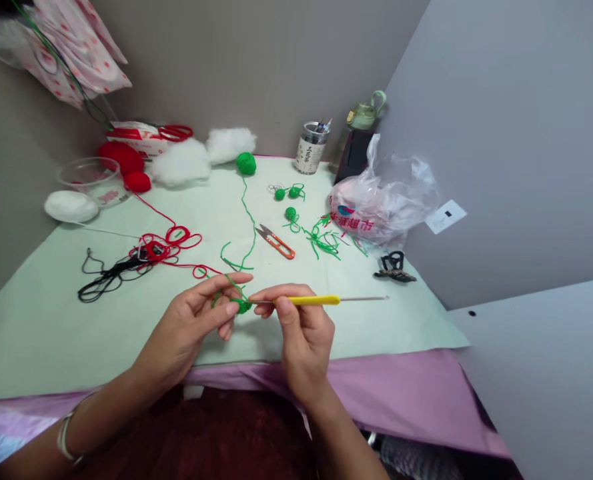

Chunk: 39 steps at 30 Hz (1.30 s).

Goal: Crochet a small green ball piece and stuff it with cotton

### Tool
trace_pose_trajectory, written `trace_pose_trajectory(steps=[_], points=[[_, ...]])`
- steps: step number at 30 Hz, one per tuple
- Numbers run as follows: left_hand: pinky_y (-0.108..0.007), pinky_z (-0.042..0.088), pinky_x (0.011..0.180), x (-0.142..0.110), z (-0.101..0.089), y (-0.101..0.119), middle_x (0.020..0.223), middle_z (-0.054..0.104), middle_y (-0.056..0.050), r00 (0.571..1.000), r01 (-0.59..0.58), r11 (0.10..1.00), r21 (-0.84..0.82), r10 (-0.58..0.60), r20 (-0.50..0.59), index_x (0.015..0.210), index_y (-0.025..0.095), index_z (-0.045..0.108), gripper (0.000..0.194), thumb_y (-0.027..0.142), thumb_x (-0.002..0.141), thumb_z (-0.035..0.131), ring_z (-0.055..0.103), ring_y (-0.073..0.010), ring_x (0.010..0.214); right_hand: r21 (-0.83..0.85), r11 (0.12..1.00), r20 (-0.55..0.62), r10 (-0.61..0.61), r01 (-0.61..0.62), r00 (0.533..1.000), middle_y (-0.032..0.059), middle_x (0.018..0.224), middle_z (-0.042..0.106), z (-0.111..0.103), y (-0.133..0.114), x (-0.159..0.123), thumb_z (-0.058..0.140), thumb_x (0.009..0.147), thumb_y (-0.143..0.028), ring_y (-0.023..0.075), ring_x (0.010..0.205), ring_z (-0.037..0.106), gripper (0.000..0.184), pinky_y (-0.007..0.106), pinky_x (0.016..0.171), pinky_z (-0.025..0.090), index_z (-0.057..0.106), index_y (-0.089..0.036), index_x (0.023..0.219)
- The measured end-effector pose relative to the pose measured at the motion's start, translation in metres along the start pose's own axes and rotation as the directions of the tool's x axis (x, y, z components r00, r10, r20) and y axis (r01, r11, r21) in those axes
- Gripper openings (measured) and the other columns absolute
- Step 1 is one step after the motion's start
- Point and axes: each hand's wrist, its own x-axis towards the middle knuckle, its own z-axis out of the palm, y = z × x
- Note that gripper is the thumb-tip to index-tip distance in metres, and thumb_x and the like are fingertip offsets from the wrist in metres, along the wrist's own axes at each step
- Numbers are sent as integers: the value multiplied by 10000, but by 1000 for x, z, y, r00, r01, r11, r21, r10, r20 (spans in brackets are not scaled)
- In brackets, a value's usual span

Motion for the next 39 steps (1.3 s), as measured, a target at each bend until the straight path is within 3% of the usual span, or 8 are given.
trace_pose_trajectory(steps=[4, 9, 13, 16, 21, 27, 32, 39], points=[[-209, 456, 574, -1, 5, 1, 782, 599, 37, 999, -11, 999, 36, 12, -45, 1165, 219, 813, 340, 249, 830, 864, 524, -75, 597, -232, 947, 115, -201, 223, 973, 29, 967, 797, -4, 1, -4, 564, 1048, -158, 179, 824, 732, 252, 341, 759, 599, 760, -291, 1132], [-172, 312, 420, -2, 13, 0, 780, 592, 60, 995, 100, 985, -138, -99, 12, 1327, 218, 724, 552, 279, 806, 895, 366, -17, 455, -505, 675, 288, -456, 538, 842, 62, 1082, 796, -7, 11, -9, 700, 946, -123, 241, 967, 757, 396, 385, 786, 633, 754, -362, 1257], [-157, 178, 392, 1, 9, 5, 545, 355, 139, 960, 274, 906, -324, -239, 145, 1269, 143, 744, 485, 258, 817, 879, 152, -13, 426, -331, 869, 95, -358, 368, 929, 52, 967, 781, -3, 8, -6, 615, 1009, -149, 212, 855, 723, 291, 368, 734, 598, 786, -327, 1162], [-155, 174, 402, 2, 6, 8, 619, 462, 99, 972, 227, 920, -320, -197, 124, 1205, 167, 785, 404, 224, 815, 876, 175, 2, 441, -49, 986, -34, -164, 162, 986, 28, 855, 751, 3, 3, 1, 582, 1048, -211, 187, 758, 676, 228, 342, 676, 549, 793, -289, 1007], [-168, 227, 399, 1, 10, 0, 922, 631, 13, 994, 106, 978, -179, -102, 28, 1202, 240, 814, 418, 264, 795, 905, 313, 10, 477, -91, 990, 32, -107, 109, 994, 40, 922, 793, 9, 2, 2, 633, 1027, -218, 202, 845, 721, 194, 342, 714, 578, 814, -287, 1009], [-155, 221, 412, 2, 13, -2, 644, 472, 86, 980, 197, 925, -326, -189, 57, 1223, 186, 801, 437, 247, 801, 897, 232, -9, 455, -404, 818, 151, -382, 409, 912, 65, 1089, 799, 5, 9, -9, 713, 946, -105, 229, 958, 743, 373, 372, 784, 603, 801, -354, 1208], [-160, 229, 425, 5, 8, 2, 688, 487, 72, 976, 218, 900, -377, -203, 80, 1136, 161, 831, 352, 206, 791, 885, 225, -2, 466, -88, 985, -55, -151, 146, 987, 23, 861, 750, 3, 5, -2, 619, 1028, -170, 166, 724, 654, 230, 322, 658, 533, 814, -292, 1035], [-231, 426, 662, 0, 9, -7, 687, 642, 29, 996, 82, 986, -142, -76, 48, 1201, 218, 811, 297, 282, 912, 783, 562, -90, 627, 37, 999, -3, 18, -17, 1000, 9, 900, 777, 4, 11, 1, 667, 1026, -252, 134, 752, 661, 156, 284, 716, 537, 819, -273, 999]])
